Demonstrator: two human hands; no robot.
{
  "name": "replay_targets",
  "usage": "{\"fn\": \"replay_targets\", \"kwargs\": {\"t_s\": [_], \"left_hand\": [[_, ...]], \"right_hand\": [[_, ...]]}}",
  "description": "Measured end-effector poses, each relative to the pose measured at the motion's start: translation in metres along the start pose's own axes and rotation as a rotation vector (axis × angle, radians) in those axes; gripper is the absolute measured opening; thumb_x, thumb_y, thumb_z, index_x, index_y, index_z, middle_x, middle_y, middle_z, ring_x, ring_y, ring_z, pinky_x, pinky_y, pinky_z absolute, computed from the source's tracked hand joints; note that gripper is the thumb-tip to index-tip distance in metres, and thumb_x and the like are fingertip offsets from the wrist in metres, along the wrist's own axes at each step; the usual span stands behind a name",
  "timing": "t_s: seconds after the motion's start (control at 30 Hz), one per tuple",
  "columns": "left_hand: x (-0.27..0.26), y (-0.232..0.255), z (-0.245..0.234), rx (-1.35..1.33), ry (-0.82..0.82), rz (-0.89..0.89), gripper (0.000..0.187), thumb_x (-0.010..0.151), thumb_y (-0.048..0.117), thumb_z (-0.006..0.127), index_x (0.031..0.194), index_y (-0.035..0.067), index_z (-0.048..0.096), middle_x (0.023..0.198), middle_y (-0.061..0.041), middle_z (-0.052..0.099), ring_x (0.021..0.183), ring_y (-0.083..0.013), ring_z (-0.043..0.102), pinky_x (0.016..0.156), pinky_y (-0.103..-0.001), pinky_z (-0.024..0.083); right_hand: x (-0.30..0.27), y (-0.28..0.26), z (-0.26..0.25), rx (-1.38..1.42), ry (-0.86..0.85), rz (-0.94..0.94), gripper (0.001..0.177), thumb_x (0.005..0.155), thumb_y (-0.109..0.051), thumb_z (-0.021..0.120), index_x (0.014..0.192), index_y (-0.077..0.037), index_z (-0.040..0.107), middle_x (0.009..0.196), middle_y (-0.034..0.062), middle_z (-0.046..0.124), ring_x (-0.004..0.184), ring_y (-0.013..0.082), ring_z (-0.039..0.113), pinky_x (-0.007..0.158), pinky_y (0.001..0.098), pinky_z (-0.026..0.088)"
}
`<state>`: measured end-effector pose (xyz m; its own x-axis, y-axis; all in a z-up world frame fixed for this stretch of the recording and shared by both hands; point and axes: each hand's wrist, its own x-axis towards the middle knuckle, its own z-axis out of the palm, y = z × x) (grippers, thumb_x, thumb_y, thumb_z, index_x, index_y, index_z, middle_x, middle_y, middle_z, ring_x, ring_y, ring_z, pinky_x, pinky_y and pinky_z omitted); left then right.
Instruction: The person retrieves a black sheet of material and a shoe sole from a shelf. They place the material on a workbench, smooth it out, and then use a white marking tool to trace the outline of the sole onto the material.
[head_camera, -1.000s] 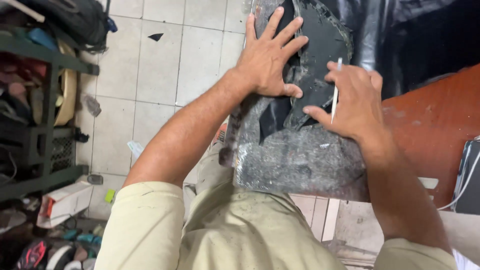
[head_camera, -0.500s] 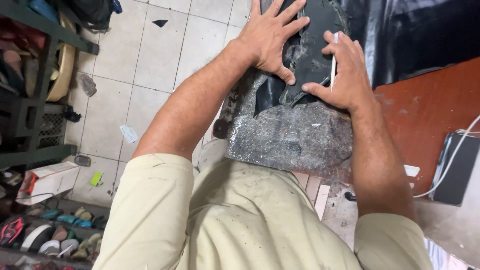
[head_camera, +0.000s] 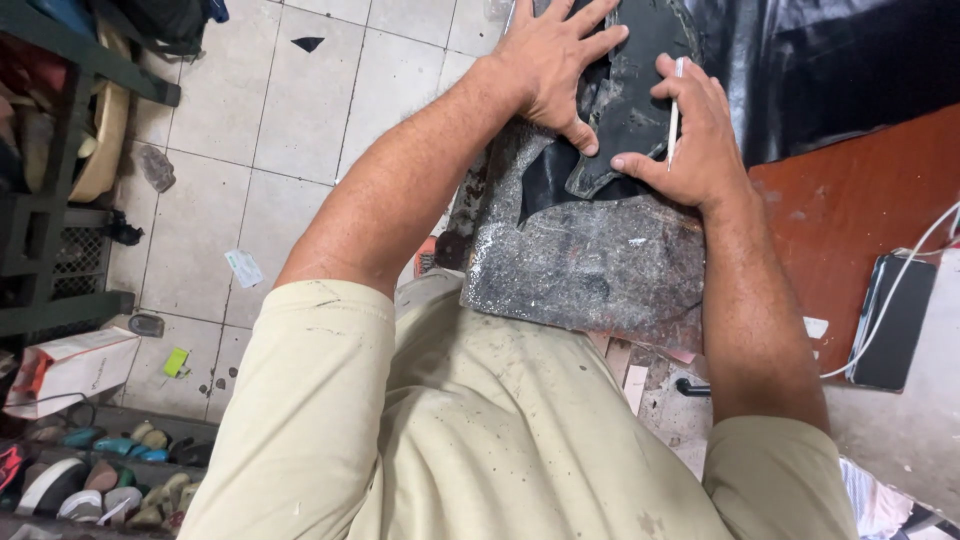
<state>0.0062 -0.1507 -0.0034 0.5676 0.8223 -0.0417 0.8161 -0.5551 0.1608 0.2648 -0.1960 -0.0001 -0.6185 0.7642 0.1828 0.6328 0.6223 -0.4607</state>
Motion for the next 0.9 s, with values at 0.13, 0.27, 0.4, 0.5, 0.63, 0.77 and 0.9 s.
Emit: {"fn": "replay_targets", "kwargs": {"t_s": [0.13, 0.27, 0.4, 0.5, 0.63, 0.77, 0.9], "left_hand": [[-0.003, 0.004, -0.015, 0.043, -0.089, -0.02, 0.137, 0.059, 0.101, 0.06, 0.165, 0.022, 0.026, 0.171, -0.008, 0.01, 0.152, -0.0398, 0.002, 0.109, -0.083, 0.01], [-0.004, 0.006, -0.013, 0.003, -0.138, -0.039, 0.143, 0.053, 0.104, 0.057, 0.166, 0.023, 0.023, 0.173, -0.005, 0.005, 0.154, -0.0396, -0.006, 0.111, -0.083, -0.002], [-0.004, 0.003, -0.011, -0.028, -0.12, -0.006, 0.143, 0.055, 0.102, 0.06, 0.165, 0.019, 0.021, 0.172, -0.007, 0.006, 0.153, -0.0414, -0.006, 0.11, -0.085, 0.0], [-0.002, -0.001, -0.002, -0.051, -0.067, 0.002, 0.145, 0.053, 0.103, 0.062, 0.164, 0.018, 0.023, 0.172, -0.008, 0.01, 0.153, -0.0418, -0.005, 0.109, -0.085, -0.001], [0.002, -0.006, -0.006, -0.043, -0.058, 0.011, 0.145, 0.053, 0.099, 0.069, 0.164, 0.017, 0.022, 0.172, -0.009, 0.012, 0.154, -0.042, -0.001, 0.111, -0.083, 0.003], [0.014, -0.017, -0.022, -0.282, -0.073, -0.041, 0.074, 0.079, 0.054, 0.065, 0.145, 0.021, 0.054, 0.164, -0.006, 0.028, 0.15, -0.0371, 0.013, 0.111, -0.084, 0.006], [0.03, -0.018, -0.013, -0.356, 0.017, -0.131, 0.04, 0.098, 0.053, 0.053, 0.12, 0.023, 0.068, 0.167, -0.007, 0.026, 0.154, -0.0397, 0.014, 0.115, -0.082, 0.007]], "right_hand": [[0.014, -0.01, -0.006, -0.118, -0.069, 0.158, 0.074, 0.073, -0.048, 0.088, 0.125, -0.005, 0.056, 0.159, 0.0197, 0.049, 0.149, 0.0422, 0.039, 0.115, 0.067, 0.013], [0.035, -0.003, 0.003, -0.205, 0.239, -0.066, 0.042, 0.087, -0.027, 0.088, 0.109, 0.0, 0.064, 0.129, 0.0228, 0.074, 0.119, 0.0393, 0.069, 0.108, 0.059, 0.039], [0.049, -0.006, 0.013, -0.09, -0.013, 0.009, 0.05, 0.09, -0.026, 0.081, 0.124, -0.001, 0.054, 0.154, 0.0275, 0.05, 0.147, 0.0479, 0.037, 0.118, 0.0589, 0.029], [0.043, 0.006, 0.028, -0.15, 0.048, -0.069, 0.065, 0.103, -0.057, 0.054, 0.132, 0.001, 0.053, 0.161, 0.023, 0.042, 0.15, 0.0492, 0.033, 0.116, 0.068, 0.027], [0.043, 0.016, 0.032, -0.213, 0.053, -0.106, 0.06, 0.1, -0.049, 0.062, 0.134, -0.001, 0.053, 0.162, 0.0235, 0.041, 0.15, 0.0501, 0.033, 0.117, 0.0644, 0.028], [0.044, 0.013, 0.031, -0.225, 0.074, -0.104, 0.055, 0.098, -0.048, 0.062, 0.128, -0.003, 0.054, 0.16, 0.0243, 0.045, 0.148, 0.0508, 0.038, 0.116, 0.0622, 0.031], [0.043, 0.013, 0.033, -0.221, 0.065, -0.071, 0.056, 0.096, -0.047, 0.065, 0.13, -0.004, 0.053, 0.159, 0.0236, 0.046, 0.147, 0.0523, 0.039, 0.115, 0.063, 0.031]]}}
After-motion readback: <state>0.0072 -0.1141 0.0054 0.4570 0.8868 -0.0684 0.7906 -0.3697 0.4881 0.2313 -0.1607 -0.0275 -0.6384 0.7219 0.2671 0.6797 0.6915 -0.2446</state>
